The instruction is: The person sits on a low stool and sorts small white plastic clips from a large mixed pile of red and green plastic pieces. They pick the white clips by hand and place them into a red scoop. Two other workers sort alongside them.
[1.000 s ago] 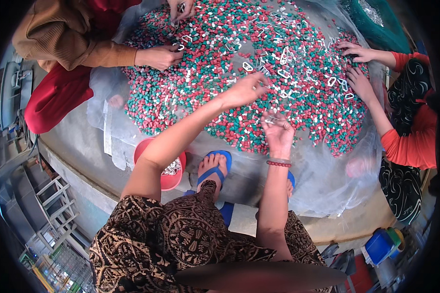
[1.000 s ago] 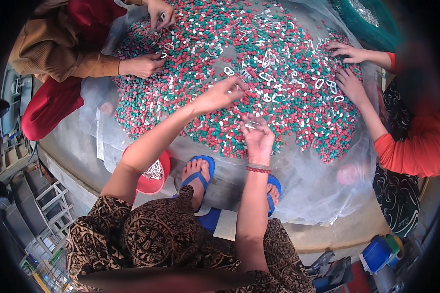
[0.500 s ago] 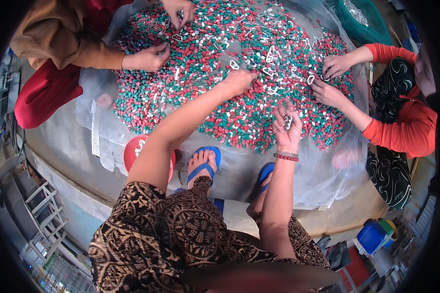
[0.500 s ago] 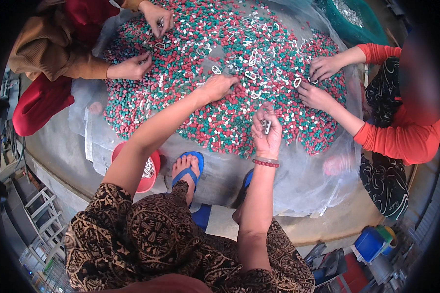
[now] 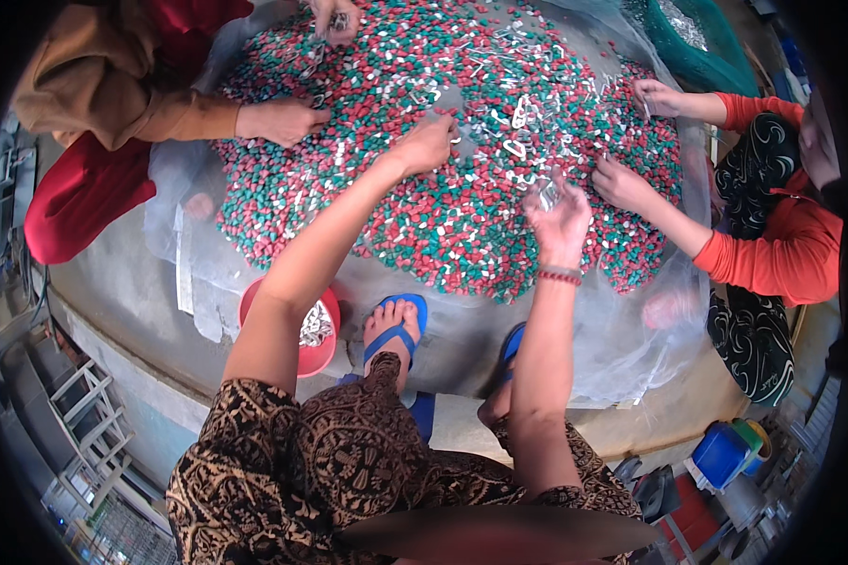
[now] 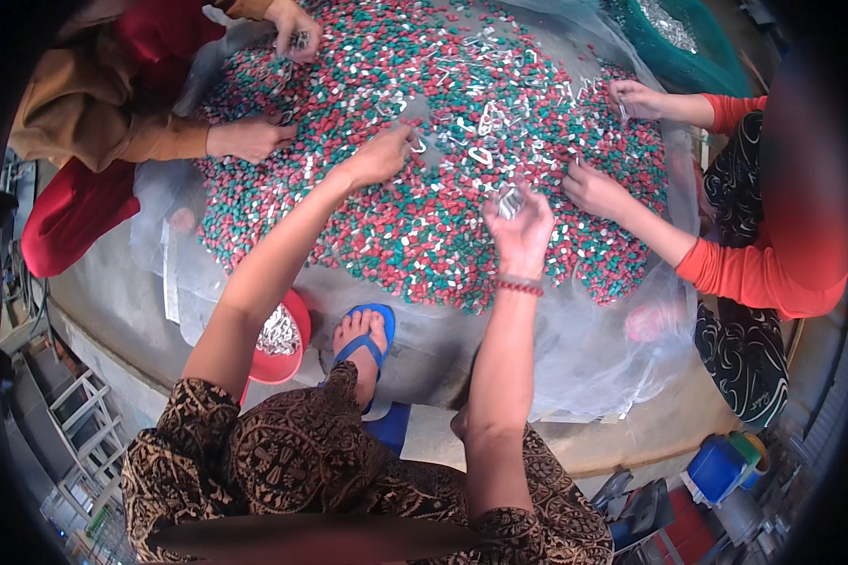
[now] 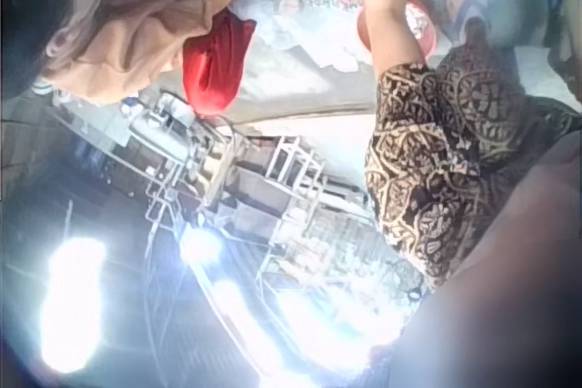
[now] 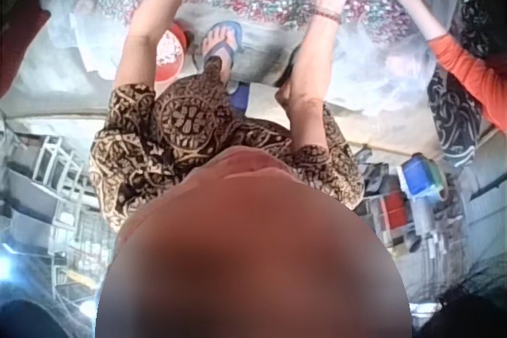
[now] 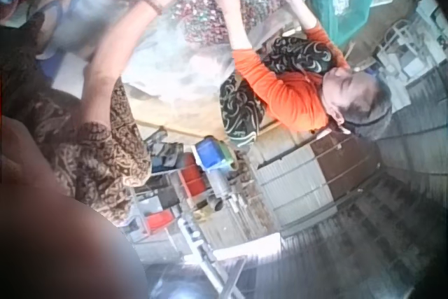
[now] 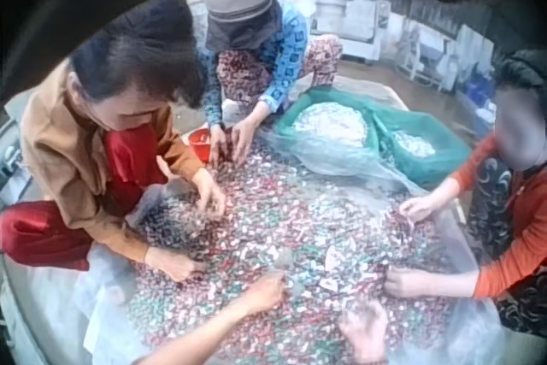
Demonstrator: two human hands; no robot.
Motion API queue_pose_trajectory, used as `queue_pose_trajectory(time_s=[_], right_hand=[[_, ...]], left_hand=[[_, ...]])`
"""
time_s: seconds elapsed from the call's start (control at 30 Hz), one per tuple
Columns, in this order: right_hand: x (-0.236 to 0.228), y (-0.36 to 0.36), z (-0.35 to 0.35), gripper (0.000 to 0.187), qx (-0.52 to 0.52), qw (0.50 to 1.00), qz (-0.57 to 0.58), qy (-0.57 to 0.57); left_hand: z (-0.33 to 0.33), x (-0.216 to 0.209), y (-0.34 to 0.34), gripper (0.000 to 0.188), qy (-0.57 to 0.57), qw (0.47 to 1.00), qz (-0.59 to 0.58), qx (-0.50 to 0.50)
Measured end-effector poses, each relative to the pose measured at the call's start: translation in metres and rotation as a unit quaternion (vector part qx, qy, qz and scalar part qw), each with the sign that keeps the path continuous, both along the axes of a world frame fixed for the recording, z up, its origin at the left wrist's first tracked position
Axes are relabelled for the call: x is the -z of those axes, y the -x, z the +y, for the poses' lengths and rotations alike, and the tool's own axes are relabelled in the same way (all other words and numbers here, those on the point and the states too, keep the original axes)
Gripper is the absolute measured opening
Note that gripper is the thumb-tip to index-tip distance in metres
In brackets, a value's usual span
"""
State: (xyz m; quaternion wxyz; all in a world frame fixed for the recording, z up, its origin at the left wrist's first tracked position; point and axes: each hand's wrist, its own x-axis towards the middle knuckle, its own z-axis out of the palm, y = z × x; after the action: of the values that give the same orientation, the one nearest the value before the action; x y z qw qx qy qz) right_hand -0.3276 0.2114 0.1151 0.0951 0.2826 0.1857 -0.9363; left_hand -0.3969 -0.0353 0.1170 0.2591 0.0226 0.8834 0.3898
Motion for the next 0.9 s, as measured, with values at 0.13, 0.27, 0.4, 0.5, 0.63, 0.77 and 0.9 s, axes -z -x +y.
queue_pose_trajectory(time_s=[0.13, 0.27, 0.4, 0.5, 0.63, 0.77, 0.9], right_hand=[[-0.010, 0.072, 0.025, 0.027, -0.081, 0.981, 0.060, -0.165], [0.011, 0.123, 0.030, 0.041, -0.210, 0.750, 0.051, -0.626], [0.036, 0.113, 0.008, 0.050, -0.233, 0.529, 0.106, -0.809], [0.042, 0.072, -0.032, 0.041, -0.334, 0.454, 0.123, -0.816], [0.042, 0.005, -0.092, 0.040, -0.360, 0.397, 0.209, -0.818], [0.043, -0.022, -0.106, 0.033, -0.254, 0.594, 0.193, -0.738], [0.042, -0.032, -0.087, 0.022, -0.211, 0.730, 0.113, -0.640]], left_hand=[[0.005, 0.002, 0.001, 0.030, 0.016, 0.971, 0.216, 0.102], [-0.006, 0.005, 0.007, 0.026, -0.008, 0.985, 0.131, 0.109], [-0.019, 0.004, 0.010, 0.036, 0.113, 0.983, 0.125, 0.079], [-0.022, -0.001, 0.012, 0.051, 0.136, 0.983, 0.109, 0.056], [-0.011, -0.005, 0.015, 0.046, 0.017, 0.979, 0.192, 0.069], [0.006, 0.003, 0.013, 0.037, -0.085, 0.981, 0.153, 0.081], [0.016, 0.024, 0.015, 0.032, -0.016, 0.959, 0.278, 0.059]])
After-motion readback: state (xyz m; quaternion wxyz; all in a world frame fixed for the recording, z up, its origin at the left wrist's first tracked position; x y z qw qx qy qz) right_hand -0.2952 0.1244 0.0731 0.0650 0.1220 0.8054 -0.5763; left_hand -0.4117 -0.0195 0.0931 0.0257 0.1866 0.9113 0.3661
